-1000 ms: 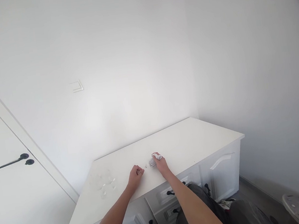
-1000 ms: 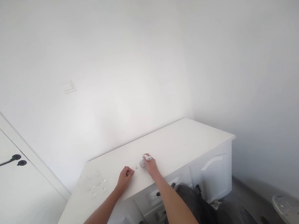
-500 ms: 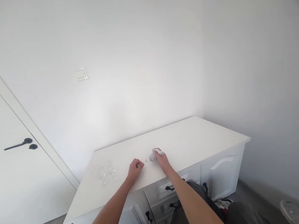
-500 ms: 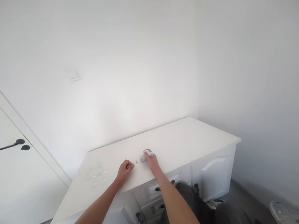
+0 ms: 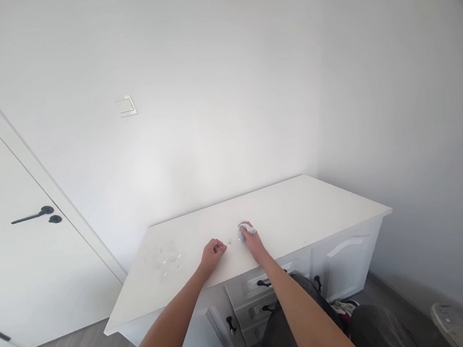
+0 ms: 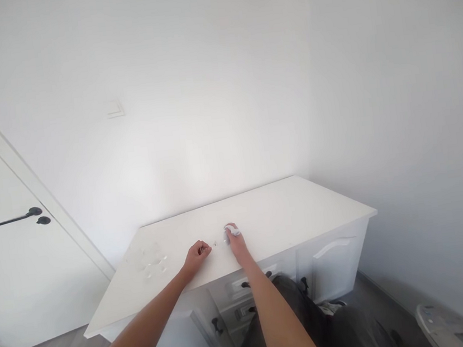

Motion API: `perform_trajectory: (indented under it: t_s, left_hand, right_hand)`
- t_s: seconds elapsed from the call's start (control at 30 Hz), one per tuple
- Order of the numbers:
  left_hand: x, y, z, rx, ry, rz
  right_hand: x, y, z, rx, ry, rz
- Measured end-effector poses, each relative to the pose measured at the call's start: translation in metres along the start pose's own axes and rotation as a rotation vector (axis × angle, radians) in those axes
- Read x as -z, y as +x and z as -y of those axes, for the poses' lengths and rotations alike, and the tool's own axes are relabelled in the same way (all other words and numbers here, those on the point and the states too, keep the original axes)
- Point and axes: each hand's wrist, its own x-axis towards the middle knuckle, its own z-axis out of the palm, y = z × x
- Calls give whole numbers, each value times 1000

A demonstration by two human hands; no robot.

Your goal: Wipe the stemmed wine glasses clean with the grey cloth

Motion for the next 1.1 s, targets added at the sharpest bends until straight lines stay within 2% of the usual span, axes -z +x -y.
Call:
perform_trajectory:
  t_s: [0.37,0.63,1.1]
  left_hand:
    - [0,0,-4,10,17,5]
    - [1,-1,-5,28,21,-14]
    - [2,-2,-7,48,-3,-5]
  right_hand:
    - [-4,-4,8,80,-90,26]
    - [-1,-3,1,-19,-96,-25]
    - [3,0,-4,-83,-64,-64]
